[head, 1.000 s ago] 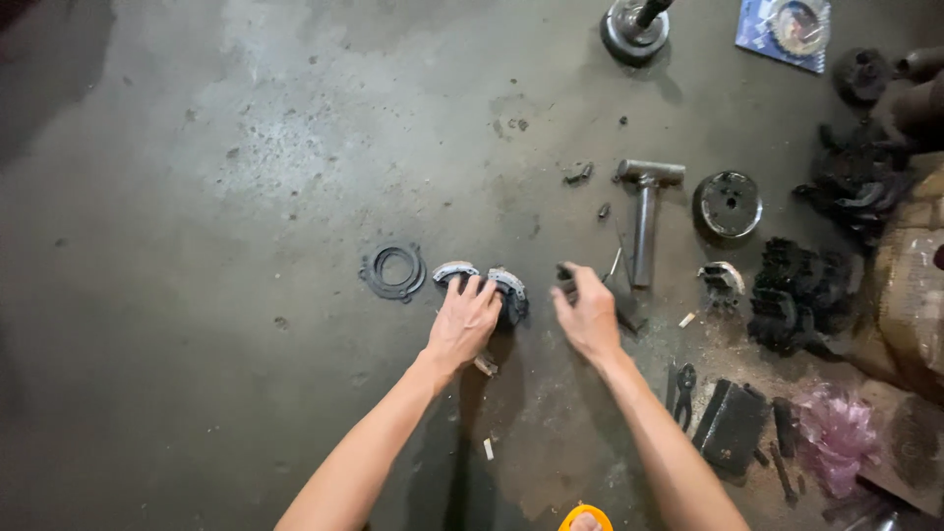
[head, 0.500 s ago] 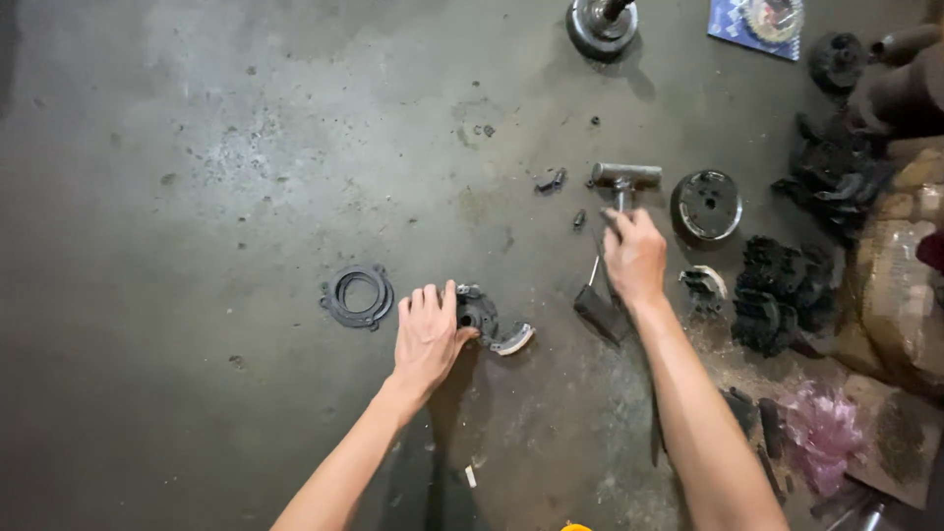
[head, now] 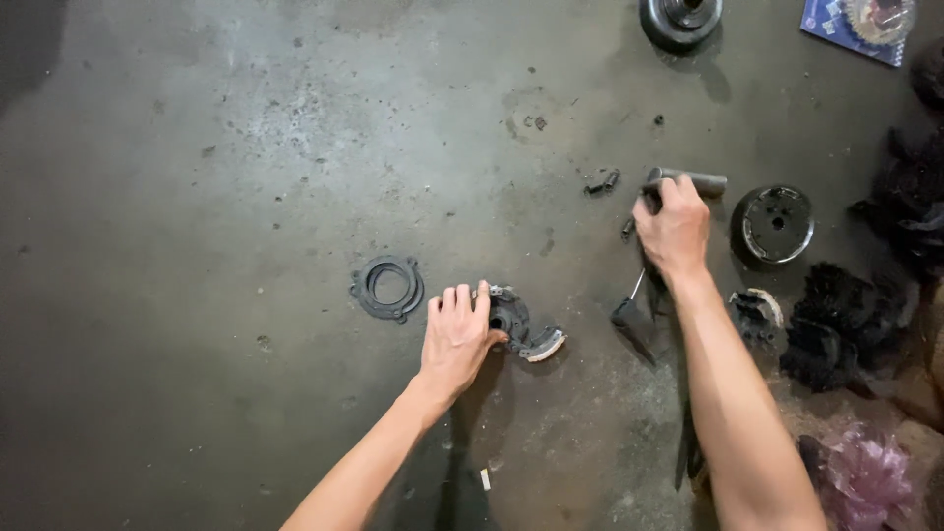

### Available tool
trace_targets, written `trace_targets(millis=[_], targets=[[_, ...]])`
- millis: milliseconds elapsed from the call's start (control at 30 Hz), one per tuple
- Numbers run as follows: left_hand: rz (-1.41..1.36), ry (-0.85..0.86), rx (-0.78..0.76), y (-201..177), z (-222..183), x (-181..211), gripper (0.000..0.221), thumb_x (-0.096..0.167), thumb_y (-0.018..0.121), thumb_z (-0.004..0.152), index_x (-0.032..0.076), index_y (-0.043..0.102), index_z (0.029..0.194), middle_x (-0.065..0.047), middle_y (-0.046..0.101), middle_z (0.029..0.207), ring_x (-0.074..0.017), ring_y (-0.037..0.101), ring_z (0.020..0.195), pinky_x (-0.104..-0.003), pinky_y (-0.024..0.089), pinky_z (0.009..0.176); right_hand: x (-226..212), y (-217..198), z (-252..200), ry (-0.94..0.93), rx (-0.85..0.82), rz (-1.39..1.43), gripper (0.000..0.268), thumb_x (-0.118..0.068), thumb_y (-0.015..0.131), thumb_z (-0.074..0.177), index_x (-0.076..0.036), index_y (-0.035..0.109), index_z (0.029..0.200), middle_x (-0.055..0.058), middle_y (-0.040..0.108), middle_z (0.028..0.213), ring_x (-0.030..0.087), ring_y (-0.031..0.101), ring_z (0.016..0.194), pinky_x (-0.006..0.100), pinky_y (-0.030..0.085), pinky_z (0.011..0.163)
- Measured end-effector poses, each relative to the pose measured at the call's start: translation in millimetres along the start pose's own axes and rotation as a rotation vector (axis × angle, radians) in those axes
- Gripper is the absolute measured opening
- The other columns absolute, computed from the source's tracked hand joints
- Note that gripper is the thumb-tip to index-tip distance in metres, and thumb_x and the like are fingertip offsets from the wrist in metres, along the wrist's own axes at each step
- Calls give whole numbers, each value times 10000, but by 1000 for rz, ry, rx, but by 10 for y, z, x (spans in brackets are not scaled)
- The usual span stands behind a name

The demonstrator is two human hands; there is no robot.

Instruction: Assembling a motorcycle clutch component by fitting pads into a housing and using a screwdriver to seat them.

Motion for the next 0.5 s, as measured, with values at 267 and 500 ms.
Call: trace_targets(millis=[267, 500], targets=[[48, -1, 40, 85, -53, -10, 899, 537, 874, 642, -16, 611, 1301, -126, 524, 949, -302, 552, 866, -452, 478, 760, -1000, -283, -865, 359, -128, 647, 237, -20, 791, 762, -66, 742, 989, 183, 733, 825, 359, 735, 796, 431, 582, 689], [104, -31, 68, 179, -183, 20, 935, 546, 891, 603, -54, 598, 1259, -137, 527, 963, -301, 550, 858, -433, 470, 713, -1542, -262, -1253, 348, -221, 627, 233, -107, 799, 786, -156, 766, 1012, 115, 778, 827, 296, 762, 794, 394, 619, 653]])
Point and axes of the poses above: each hand's wrist, its own z-axis towards the middle knuckle, its own y-axis out of the palm, x = y × z, the point moved 8 cm from there along z, towards the middle knuckle
